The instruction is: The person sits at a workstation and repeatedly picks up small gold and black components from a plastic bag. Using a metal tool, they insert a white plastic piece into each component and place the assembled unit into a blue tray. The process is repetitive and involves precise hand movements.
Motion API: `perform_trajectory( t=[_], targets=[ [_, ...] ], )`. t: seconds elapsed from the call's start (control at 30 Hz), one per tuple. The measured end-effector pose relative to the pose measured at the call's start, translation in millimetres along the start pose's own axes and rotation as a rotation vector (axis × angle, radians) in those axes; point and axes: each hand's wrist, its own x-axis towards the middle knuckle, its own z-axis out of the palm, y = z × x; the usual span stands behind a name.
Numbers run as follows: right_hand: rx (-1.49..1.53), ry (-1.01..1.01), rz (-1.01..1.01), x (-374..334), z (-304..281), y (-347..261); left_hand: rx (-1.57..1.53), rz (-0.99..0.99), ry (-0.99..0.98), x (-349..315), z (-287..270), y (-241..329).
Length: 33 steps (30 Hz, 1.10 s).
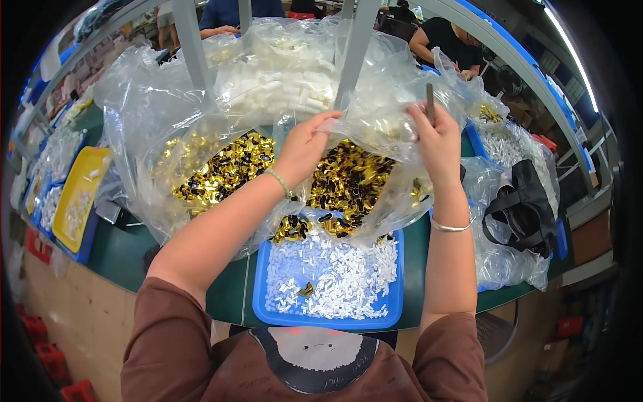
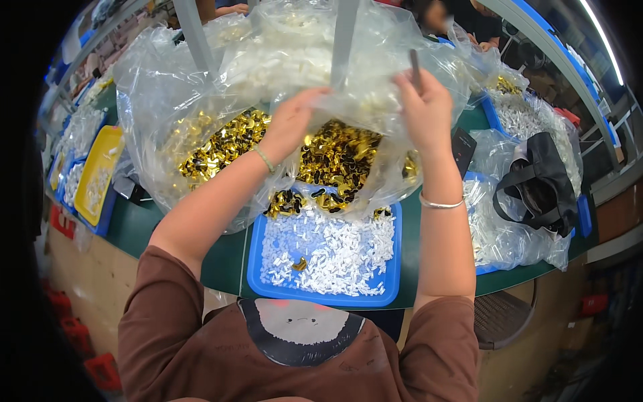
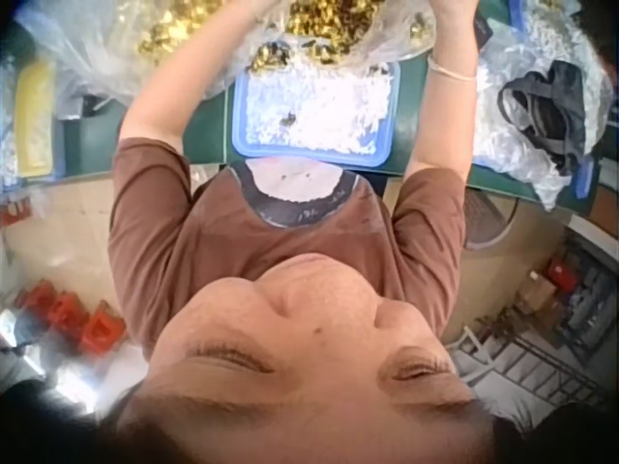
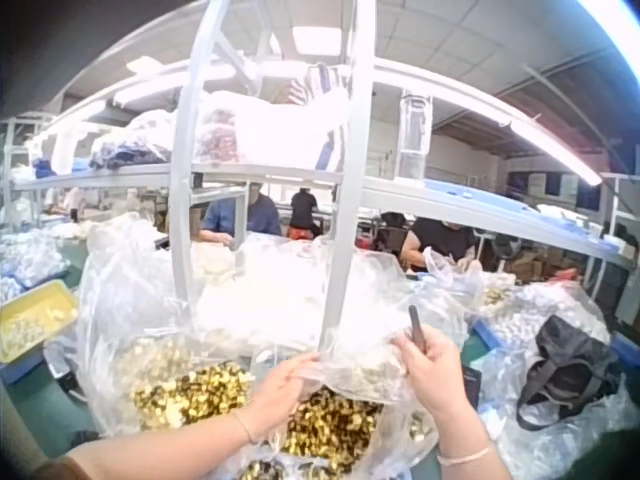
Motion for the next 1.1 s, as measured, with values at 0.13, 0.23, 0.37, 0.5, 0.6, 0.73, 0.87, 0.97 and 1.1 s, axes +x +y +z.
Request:
perform_trajectory(
  t=[0.13, 0.23, 0.37, 0.5, 0.6, 0.73, 0.87, 0.97, 1.1],
  targets=[
    [-0.059, -0.024, -0.044, 1, 12, -9, 0.034, 0.072, 0.038, -4, -5, -4],
    [-0.182, -0.042, 0.017, 4, 3, 12, 0.061, 0.085, 0.019, -10, -2, -5],
    [-0.112, -0.048, 0.047, -2, 7, 15, 0.069, 0.072, -0.068, -18, -2, -9],
    [0.144, -0.099, -0.177, -11, 36, -31, 0.082, 0.055, -0.04, -22, -2, -6],
    [-0.02, -0.026, -0.203, 16, 27, -5, 0.079, 0.064, 0.007, -22, -2, -12],
    [-0.248, -0.102, 0.051, 24, -7, 32, 0.19, 0.128, -0.038, -24, 0, -10],
    [-0.756, -0.142, 0.097, -4, -33, 42, 0.318, 0.176, -0.105, -28, -2, -9],
    [-0.922, -0.153, 0.246, -30, -37, 50, 0.369, 0.187, -0.141, -31, -2, 0],
    [-0.555, -0.394, 0.323, -38, -46, 118, 0.419, 0.23, -0.169, -39, -5, 17]
  ],
)
